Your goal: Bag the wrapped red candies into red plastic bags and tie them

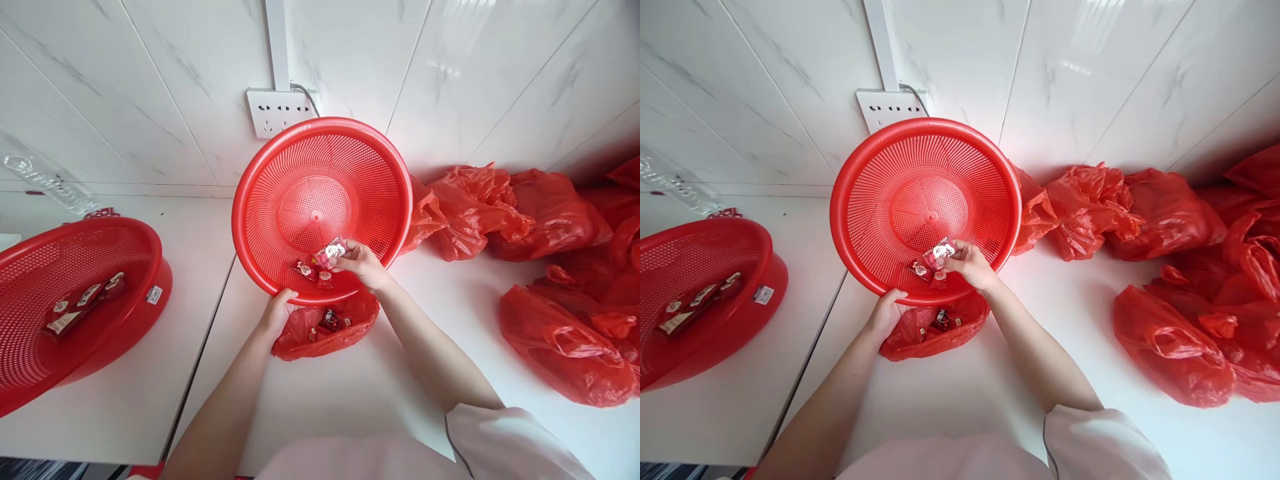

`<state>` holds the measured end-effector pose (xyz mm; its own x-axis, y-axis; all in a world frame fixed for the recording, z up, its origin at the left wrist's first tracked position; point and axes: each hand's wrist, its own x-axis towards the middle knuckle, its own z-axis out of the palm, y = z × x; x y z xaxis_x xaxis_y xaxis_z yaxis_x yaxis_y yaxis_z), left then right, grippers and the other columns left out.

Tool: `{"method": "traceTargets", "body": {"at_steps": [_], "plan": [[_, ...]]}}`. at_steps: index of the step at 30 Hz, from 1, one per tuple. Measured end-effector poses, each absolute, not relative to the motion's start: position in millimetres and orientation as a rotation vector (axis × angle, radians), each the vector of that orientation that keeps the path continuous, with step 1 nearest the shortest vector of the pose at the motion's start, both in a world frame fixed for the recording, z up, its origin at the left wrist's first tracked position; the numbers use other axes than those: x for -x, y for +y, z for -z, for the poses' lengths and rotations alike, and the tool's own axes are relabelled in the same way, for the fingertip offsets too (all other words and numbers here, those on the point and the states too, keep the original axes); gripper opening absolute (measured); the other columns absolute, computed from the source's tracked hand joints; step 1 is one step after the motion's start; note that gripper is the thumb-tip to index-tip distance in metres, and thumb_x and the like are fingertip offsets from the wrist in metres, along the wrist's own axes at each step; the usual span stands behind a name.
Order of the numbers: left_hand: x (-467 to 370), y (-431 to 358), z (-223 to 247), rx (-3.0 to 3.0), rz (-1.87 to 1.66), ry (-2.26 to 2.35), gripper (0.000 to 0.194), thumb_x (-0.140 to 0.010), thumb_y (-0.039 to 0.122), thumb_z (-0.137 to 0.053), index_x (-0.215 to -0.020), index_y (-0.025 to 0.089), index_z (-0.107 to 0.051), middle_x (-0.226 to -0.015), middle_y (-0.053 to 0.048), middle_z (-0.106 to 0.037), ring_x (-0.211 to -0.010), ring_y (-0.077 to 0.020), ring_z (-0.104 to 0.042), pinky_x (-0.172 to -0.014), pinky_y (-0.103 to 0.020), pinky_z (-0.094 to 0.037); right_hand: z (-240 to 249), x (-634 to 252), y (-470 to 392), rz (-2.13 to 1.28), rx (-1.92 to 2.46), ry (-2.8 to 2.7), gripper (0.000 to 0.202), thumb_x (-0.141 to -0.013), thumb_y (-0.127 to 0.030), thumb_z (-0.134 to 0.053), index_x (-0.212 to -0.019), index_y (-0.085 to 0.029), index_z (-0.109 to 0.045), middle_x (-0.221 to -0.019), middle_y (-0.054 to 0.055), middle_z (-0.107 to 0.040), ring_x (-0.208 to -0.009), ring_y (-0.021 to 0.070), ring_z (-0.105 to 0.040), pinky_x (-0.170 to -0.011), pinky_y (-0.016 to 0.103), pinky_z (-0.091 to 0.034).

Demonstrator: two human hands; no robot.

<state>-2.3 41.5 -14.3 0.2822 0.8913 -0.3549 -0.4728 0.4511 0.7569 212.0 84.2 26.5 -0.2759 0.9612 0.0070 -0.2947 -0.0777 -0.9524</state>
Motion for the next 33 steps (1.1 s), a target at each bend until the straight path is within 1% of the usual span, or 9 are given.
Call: {"method": "traceTargets", "body": {"at_steps": [4,7,10,13,17,20,25,29,33], "plan": [[1,41,10,-0.562,-0.954,0.865,0.029,-0.071,0.020,-0.057,-0.095,0.009,-0.069,-0.093,-0.011,-0.073,-0.098,-0.0306,-0.066,-0.091,-0.046,-0.050,-46,-223,74,-1.829,0.859,-1.600,0.033,-0.075,-0.034,-0.073,-0.102,-0.016,-0.067,-0.095,0.006,-0.072,-0.082,0.0158,-0.067,-0.073,0.027,-0.055],[0,40,7,-0.554,-0.918,0.842,0.029,-0.071,0.021,-0.056,-0.093,0.008,-0.070,-0.091,-0.012,-0.073,-0.098,-0.0310,-0.066,-0.091,-0.047,-0.050,-54,-229,68,-1.904,0.902,-2.068,0.025,-0.084,-0.035,-0.062,-0.097,-0.016,-0.071,-0.090,0.005,-0.073,-0.081,0.0167,-0.068,-0.071,0.026,-0.053],[0,40,7,-0.587,-0.968,0.844,0.029,-0.071,0.019,-0.056,-0.094,0.008,-0.070,-0.092,-0.011,-0.073,-0.099,-0.0300,-0.066,-0.092,-0.045,-0.049,-49,-226,68,-1.481,1.094,-2.299,0.022,-0.087,-0.032,-0.057,-0.090,-0.016,-0.072,-0.082,0.004,-0.072,-0.074,0.0168,-0.067,-0.069,0.027,-0.051],[1,40,10,-0.594,-0.986,0.857,0.031,-0.071,0.018,-0.056,-0.097,0.009,-0.069,-0.094,-0.010,-0.073,-0.100,-0.0293,-0.066,-0.093,-0.045,-0.049,-37,-217,70,-0.938,1.297,-2.219,0.032,-0.087,-0.035,-0.058,-0.114,-0.019,-0.065,-0.104,0.009,-0.070,-0.092,0.0213,-0.065,-0.082,0.034,-0.049],[2,42,10,-0.586,-0.967,0.832,0.035,-0.072,0.020,-0.055,-0.102,0.008,-0.068,-0.097,-0.011,-0.073,-0.100,-0.0302,-0.066,-0.093,-0.047,-0.048,-29,-210,70,-0.871,1.267,-2.370,0.064,-0.081,-0.048,-0.064,-0.136,-0.019,-0.050,-0.127,0.015,-0.059,-0.113,0.0290,-0.057,-0.094,0.041,-0.044],[1,43,8,-0.577,-0.959,0.809,0.038,-0.071,0.021,-0.055,-0.105,0.007,-0.067,-0.099,-0.013,-0.072,-0.101,-0.0322,-0.065,-0.094,-0.049,-0.048,-35,-211,68,-0.952,1.143,-2.432,0.060,-0.077,-0.047,-0.069,-0.129,-0.019,-0.056,-0.119,0.011,-0.063,-0.106,0.0265,-0.060,-0.090,0.037,-0.046],[2,43,7,-0.586,-0.981,0.772,0.042,-0.073,0.020,-0.053,-0.111,0.007,-0.065,-0.107,-0.014,-0.071,-0.106,-0.0330,-0.063,-0.095,-0.050,-0.047,-44,-215,68,-1.013,1.077,-2.300,0.023,-0.086,-0.031,-0.059,-0.102,-0.019,-0.069,-0.089,0.002,-0.070,-0.076,0.0158,-0.061,-0.074,0.027,-0.045],[2,42,8,-0.583,-0.971,0.833,0.041,-0.072,0.020,-0.054,-0.109,0.006,-0.066,-0.102,-0.015,-0.072,-0.102,-0.0328,-0.065,-0.094,-0.050,-0.048,-43,-217,71,-1.293,1.149,-1.996,0.031,-0.085,-0.043,-0.059,-0.085,-0.013,-0.070,-0.067,0.000,-0.062,-0.061,0.0130,-0.054,-0.062,0.025,-0.043],[2,43,8,-0.599,-0.958,0.815,0.042,-0.072,0.020,-0.054,-0.110,0.006,-0.066,-0.103,-0.014,-0.072,-0.104,-0.0326,-0.065,-0.095,-0.049,-0.047,-44,-219,72,-1.653,1.007,-1.742,0.036,-0.079,-0.046,-0.067,-0.089,-0.011,-0.070,-0.075,0.003,-0.066,-0.068,0.0145,-0.059,-0.069,0.028,-0.048]]}}
